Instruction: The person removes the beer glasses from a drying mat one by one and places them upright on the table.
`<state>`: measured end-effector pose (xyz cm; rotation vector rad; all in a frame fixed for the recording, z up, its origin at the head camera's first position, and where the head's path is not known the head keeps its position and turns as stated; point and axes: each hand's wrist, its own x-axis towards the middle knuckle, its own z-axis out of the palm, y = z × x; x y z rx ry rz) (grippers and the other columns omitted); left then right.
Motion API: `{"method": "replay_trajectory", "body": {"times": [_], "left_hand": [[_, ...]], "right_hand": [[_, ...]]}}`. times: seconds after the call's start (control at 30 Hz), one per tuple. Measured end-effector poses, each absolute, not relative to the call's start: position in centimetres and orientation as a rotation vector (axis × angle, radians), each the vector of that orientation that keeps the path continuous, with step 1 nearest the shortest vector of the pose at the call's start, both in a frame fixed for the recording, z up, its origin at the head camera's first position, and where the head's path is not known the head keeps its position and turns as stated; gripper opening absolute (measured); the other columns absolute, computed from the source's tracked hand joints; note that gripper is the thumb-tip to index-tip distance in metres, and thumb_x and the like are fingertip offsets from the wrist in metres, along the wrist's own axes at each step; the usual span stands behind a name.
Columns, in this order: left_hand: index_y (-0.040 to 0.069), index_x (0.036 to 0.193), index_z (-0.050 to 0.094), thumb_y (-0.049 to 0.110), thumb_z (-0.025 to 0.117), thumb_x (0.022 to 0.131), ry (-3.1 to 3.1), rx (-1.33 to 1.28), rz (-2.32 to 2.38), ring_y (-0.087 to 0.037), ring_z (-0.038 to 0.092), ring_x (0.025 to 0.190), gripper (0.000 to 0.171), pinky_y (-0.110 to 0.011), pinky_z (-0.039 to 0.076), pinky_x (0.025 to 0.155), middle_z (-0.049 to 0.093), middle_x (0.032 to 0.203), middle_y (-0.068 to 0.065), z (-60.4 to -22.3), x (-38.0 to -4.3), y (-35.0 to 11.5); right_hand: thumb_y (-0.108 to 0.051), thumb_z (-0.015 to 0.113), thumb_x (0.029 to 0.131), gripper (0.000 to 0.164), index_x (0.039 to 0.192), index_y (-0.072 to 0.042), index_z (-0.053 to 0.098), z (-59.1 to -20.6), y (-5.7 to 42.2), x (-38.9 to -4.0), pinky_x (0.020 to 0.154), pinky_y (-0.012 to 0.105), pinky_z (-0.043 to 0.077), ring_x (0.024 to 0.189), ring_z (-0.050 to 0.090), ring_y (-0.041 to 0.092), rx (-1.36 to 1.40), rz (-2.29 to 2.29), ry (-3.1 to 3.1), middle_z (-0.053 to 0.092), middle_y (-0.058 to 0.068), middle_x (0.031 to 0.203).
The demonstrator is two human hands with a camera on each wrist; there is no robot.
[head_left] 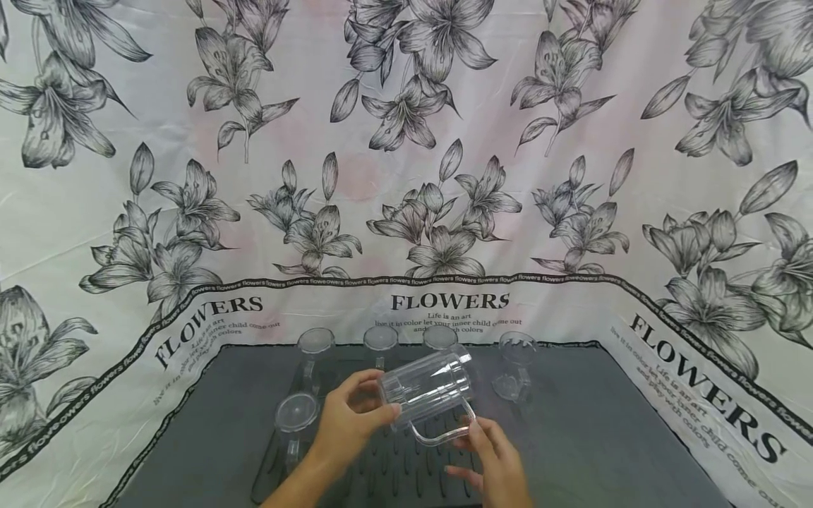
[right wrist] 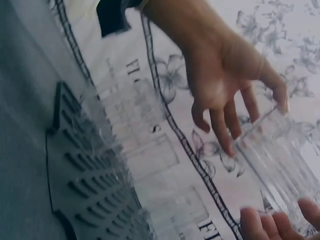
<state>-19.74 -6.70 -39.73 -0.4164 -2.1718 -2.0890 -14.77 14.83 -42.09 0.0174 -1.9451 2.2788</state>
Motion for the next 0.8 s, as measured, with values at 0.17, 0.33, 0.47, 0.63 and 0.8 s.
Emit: {"method": "replay_trajectory", "body": {"times": [0.17, 0.33, 0.47, 0.63, 0.8], "left_hand": [[0.001, 0.129, 0.054, 0.014, 0.079, 0.080, -2.107, -0.459, -2.162, -0.031, 0.063, 0.099, 0.057, -0.039, 0.054, 0.082, 0.052, 0.115, -0.021, -39.9, -19.7, -6.7], [0.001, 0.131, 0.051, 0.011, 0.078, 0.081, -2.091, -0.512, -2.219, -0.033, 0.060, 0.103, 0.058, -0.038, 0.054, 0.082, 0.050, 0.121, -0.022, -40.3, -19.7, -6.8], [0.000, 0.132, 0.048, 0.010, 0.077, 0.081, -2.100, -0.594, -2.234, -0.036, 0.057, 0.110, 0.060, -0.038, 0.054, 0.083, 0.047, 0.125, -0.023, -40.8, -19.7, -6.9], [-0.002, 0.129, 0.046, 0.008, 0.077, 0.081, -2.111, -0.697, -2.177, -0.041, 0.049, 0.121, 0.058, -0.035, 0.050, 0.091, 0.049, 0.125, -0.022, -41.3, -19.8, -7.0], [0.000, 0.128, 0.048, 0.009, 0.078, 0.080, -2.153, -0.731, -2.085, -0.036, 0.048, 0.123, 0.057, -0.033, 0.044, 0.098, 0.050, 0.129, -0.021, -41.7, -19.7, -7.1]], "right_hand": [[-0.038, 0.041, 0.105, 0.049, 0.125, 0.006, 0.046, -41.5, 15.0, -14.5, 0.082, 0.055, 0.051, 0.104, 0.057, 0.026, 0.193, 2.652, -1.779, 0.057, 0.021, 0.120], [-0.038, 0.035, 0.106, 0.037, 0.122, -0.006, 0.046, -41.0, 15.4, -14.4, 0.086, 0.057, 0.049, 0.106, 0.059, 0.028, 0.330, 2.815, -1.643, 0.059, 0.018, 0.119], [-0.039, 0.032, 0.107, 0.032, 0.119, -0.012, 0.045, -40.5, 15.8, -14.4, 0.091, 0.058, 0.045, 0.110, 0.058, 0.030, 0.408, 2.928, -1.563, 0.061, 0.015, 0.119], [-0.039, 0.034, 0.106, 0.031, 0.117, -0.013, 0.048, -39.8, 16.1, -14.5, 0.098, 0.057, 0.039, 0.115, 0.056, 0.031, 0.446, 3.035, -1.482, 0.062, 0.014, 0.119], [-0.031, 0.030, 0.108, 0.031, 0.115, -0.013, 0.054, -39.3, 16.4, -14.4, 0.106, 0.054, 0.031, 0.118, 0.054, 0.028, 0.636, 3.085, -1.447, 0.064, 0.010, 0.120]]}}
